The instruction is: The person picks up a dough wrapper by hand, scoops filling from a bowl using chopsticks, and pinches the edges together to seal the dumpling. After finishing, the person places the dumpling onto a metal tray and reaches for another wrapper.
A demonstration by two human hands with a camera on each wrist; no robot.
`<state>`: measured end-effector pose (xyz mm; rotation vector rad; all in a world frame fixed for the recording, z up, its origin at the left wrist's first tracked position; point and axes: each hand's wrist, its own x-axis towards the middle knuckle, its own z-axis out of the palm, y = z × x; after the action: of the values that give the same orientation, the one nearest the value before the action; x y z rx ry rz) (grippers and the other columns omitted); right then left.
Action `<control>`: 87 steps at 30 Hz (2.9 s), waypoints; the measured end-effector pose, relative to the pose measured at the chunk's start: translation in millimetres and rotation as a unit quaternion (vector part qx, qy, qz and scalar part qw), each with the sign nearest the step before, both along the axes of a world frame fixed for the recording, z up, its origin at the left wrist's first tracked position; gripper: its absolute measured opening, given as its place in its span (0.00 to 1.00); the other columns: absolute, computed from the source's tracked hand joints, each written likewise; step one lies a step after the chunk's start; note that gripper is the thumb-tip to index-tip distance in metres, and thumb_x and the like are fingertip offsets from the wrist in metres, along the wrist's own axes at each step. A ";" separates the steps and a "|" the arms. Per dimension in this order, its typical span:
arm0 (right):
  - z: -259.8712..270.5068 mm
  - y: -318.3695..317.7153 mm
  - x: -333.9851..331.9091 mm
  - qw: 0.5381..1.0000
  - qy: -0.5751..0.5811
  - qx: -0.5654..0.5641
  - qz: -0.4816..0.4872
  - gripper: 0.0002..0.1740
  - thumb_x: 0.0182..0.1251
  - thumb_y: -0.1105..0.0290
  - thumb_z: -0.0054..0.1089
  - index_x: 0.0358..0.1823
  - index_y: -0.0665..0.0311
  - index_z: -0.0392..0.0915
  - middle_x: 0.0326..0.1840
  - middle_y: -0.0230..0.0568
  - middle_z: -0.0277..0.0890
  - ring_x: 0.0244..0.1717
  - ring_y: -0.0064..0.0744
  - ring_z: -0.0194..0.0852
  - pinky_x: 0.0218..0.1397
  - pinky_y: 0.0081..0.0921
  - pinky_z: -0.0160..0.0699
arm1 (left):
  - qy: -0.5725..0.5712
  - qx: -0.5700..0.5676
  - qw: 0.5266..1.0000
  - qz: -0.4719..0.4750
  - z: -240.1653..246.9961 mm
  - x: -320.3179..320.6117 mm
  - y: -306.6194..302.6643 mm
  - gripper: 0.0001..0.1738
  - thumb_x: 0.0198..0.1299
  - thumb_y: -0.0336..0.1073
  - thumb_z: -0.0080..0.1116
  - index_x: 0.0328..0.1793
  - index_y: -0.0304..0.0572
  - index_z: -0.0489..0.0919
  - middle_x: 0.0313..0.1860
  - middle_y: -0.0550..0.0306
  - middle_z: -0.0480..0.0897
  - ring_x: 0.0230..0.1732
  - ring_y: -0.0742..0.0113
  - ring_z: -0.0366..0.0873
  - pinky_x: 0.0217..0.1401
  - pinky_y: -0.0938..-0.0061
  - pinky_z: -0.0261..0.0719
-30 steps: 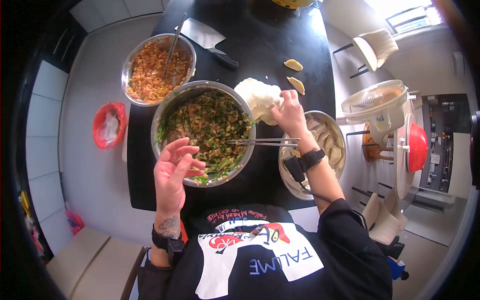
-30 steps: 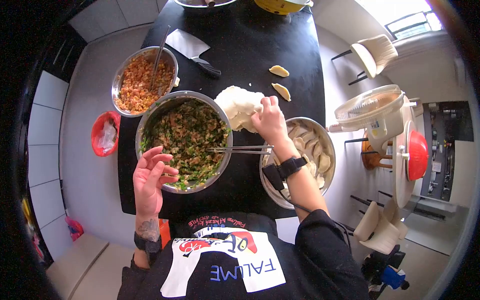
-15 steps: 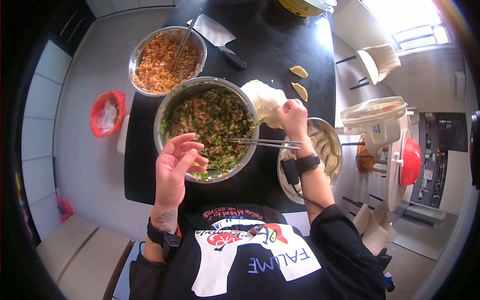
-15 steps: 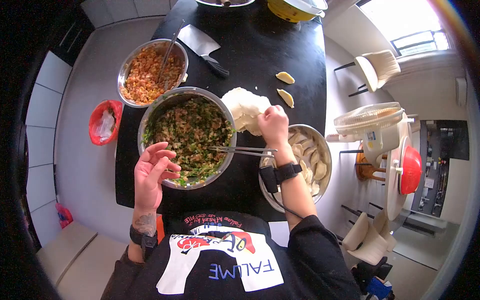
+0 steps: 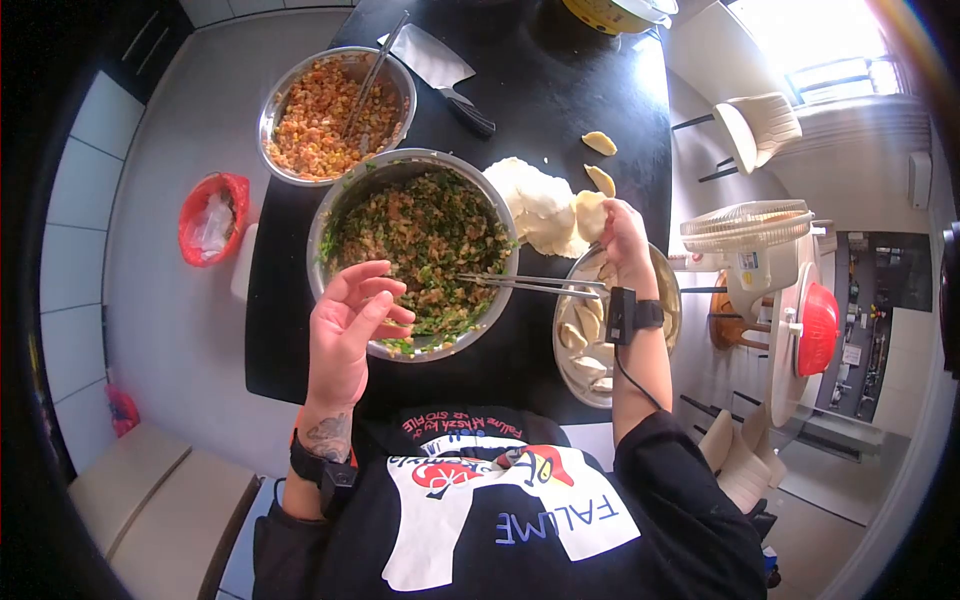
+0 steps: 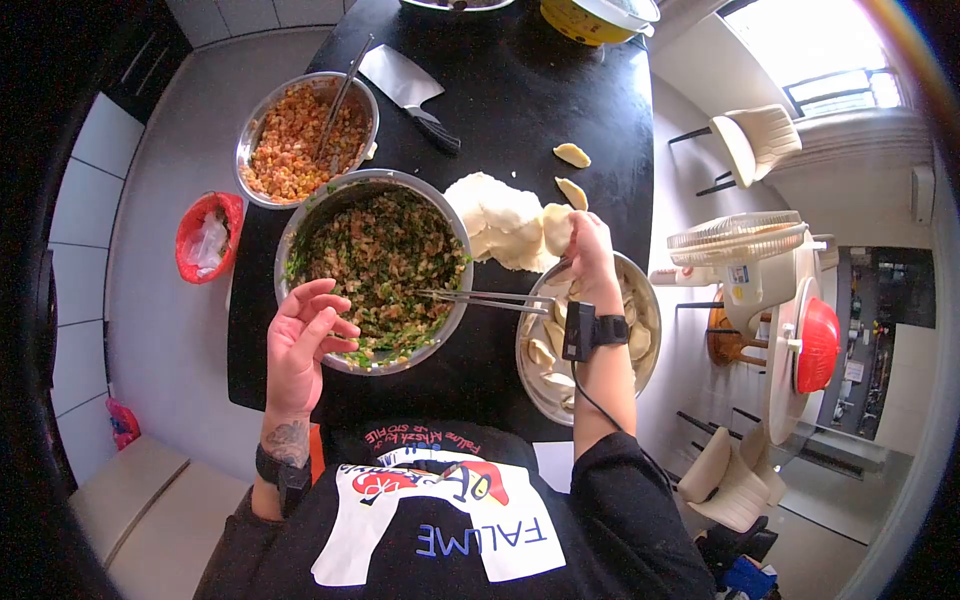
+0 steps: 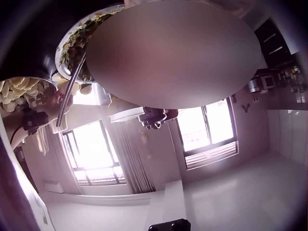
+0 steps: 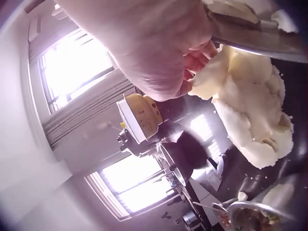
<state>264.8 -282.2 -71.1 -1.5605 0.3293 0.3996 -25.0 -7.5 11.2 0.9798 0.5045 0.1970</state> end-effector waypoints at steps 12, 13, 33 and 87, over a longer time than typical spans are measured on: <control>113.4 55.0 -61.2 0.941 0.081 0.247 0.218 0.19 0.71 0.66 0.44 0.57 0.71 0.68 0.56 0.51 0.74 0.55 0.42 0.75 0.61 0.40 0.74 | -0.119 -0.204 0.968 -0.084 -15.7 32.1 -20.5 0.33 0.64 0.39 0.56 0.71 0.37 0.59 0.68 0.52 0.66 0.70 0.60 0.63 0.72 0.69 0.60; 121.3 70.9 -78.5 0.931 0.089 0.246 0.253 0.19 0.70 0.67 0.44 0.56 0.71 0.68 0.57 0.50 0.73 0.55 0.40 0.76 0.60 0.40 0.75 | -0.133 -0.266 0.951 -0.085 -24.5 39.8 -26.5 0.32 0.65 0.41 0.55 0.71 0.37 0.59 0.68 0.52 0.67 0.70 0.60 0.63 0.72 0.68 0.60; 71.3 36.4 -136.9 0.947 -0.079 0.102 0.295 0.16 0.63 0.72 0.62 0.52 0.66 0.75 0.43 0.35 0.80 0.34 0.18 0.74 0.39 0.17 0.76 | -0.091 -0.287 0.951 0.076 -34.6 -1.7 39.7 0.24 0.68 0.40 0.51 0.66 0.38 0.66 0.60 0.47 0.74 0.64 0.50 0.70 0.64 0.55 0.75; 16.9 57.9 -102.9 0.960 -0.127 0.230 0.095 0.15 0.75 0.61 0.42 0.36 0.66 0.69 0.32 0.43 0.76 0.33 0.35 0.81 0.37 0.40 0.87 | -0.051 -0.307 0.947 0.076 -46.4 -2.9 36.4 0.23 0.68 0.40 0.47 0.65 0.35 0.65 0.63 0.48 0.72 0.64 0.57 0.70 0.67 0.61 0.69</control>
<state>161.9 -224.3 -54.2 -1.1674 -0.1121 0.3862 -27.9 29.0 -35.2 0.3195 0.5036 0.2101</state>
